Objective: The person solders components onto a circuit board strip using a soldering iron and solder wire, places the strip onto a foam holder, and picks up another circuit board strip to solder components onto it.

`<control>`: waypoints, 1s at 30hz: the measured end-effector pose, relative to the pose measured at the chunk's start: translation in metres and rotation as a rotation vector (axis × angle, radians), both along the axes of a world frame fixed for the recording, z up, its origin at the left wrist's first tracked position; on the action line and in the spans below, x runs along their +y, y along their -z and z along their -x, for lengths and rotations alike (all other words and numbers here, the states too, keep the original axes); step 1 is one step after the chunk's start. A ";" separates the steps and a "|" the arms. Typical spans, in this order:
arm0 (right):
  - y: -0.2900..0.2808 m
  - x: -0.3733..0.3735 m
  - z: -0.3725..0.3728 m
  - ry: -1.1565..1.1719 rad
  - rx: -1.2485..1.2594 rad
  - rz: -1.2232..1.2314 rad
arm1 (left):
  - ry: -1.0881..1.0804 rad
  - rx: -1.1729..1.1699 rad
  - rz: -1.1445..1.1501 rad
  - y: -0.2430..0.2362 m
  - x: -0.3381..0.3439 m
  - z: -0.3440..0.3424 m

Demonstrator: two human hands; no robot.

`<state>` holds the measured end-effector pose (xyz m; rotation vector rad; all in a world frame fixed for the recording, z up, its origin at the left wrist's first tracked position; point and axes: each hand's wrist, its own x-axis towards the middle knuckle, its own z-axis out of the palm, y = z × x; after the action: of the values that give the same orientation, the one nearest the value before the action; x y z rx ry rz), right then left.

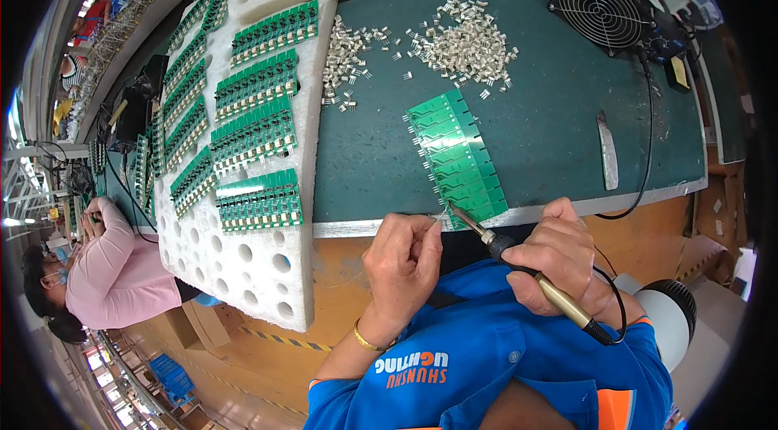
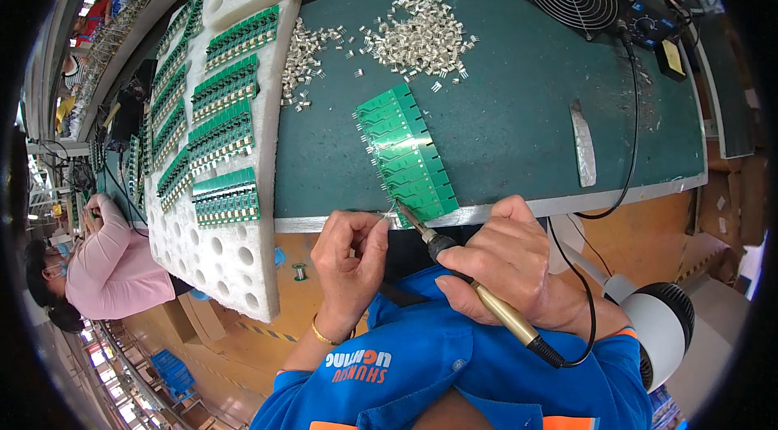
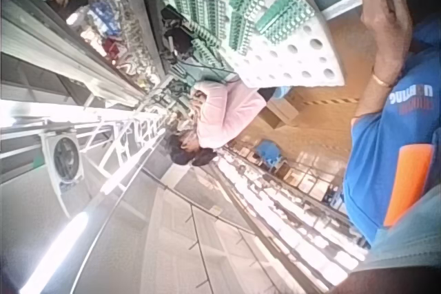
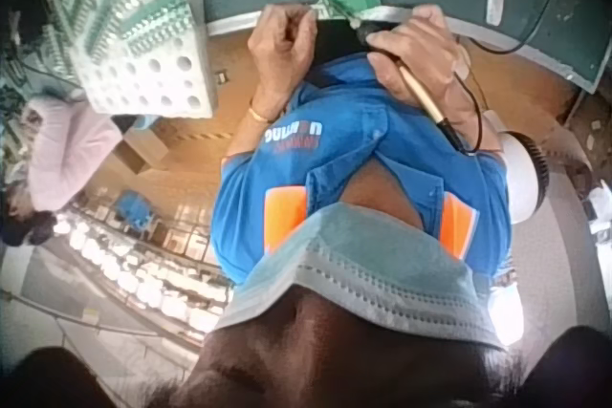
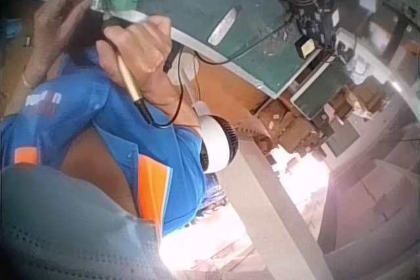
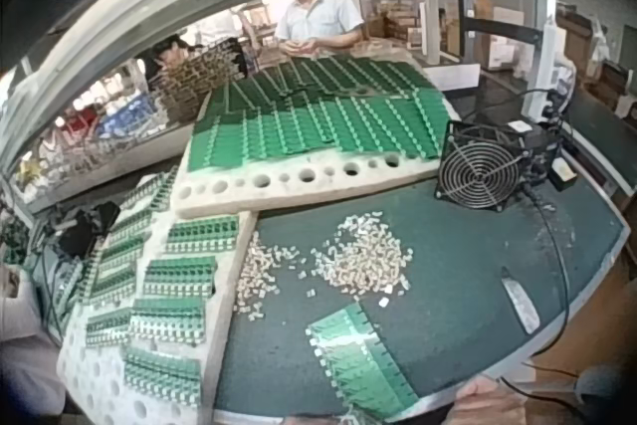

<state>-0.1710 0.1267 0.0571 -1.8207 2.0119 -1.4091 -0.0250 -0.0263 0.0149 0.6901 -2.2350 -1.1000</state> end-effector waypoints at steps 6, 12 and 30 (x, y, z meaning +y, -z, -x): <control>0.000 0.005 0.001 0.028 0.040 0.029 | 0.002 -0.003 -0.007 0.002 0.002 -0.005; 0.005 0.008 -0.002 0.023 0.000 0.067 | -0.029 0.015 -0.015 0.003 0.008 -0.008; 0.008 0.005 -0.002 0.014 -0.042 0.064 | -0.044 0.003 -0.017 0.000 0.011 -0.002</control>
<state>-0.1693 0.1321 0.0488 -1.7883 1.9860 -1.5196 -0.0231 -0.0152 0.0147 0.7404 -2.2003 -1.0990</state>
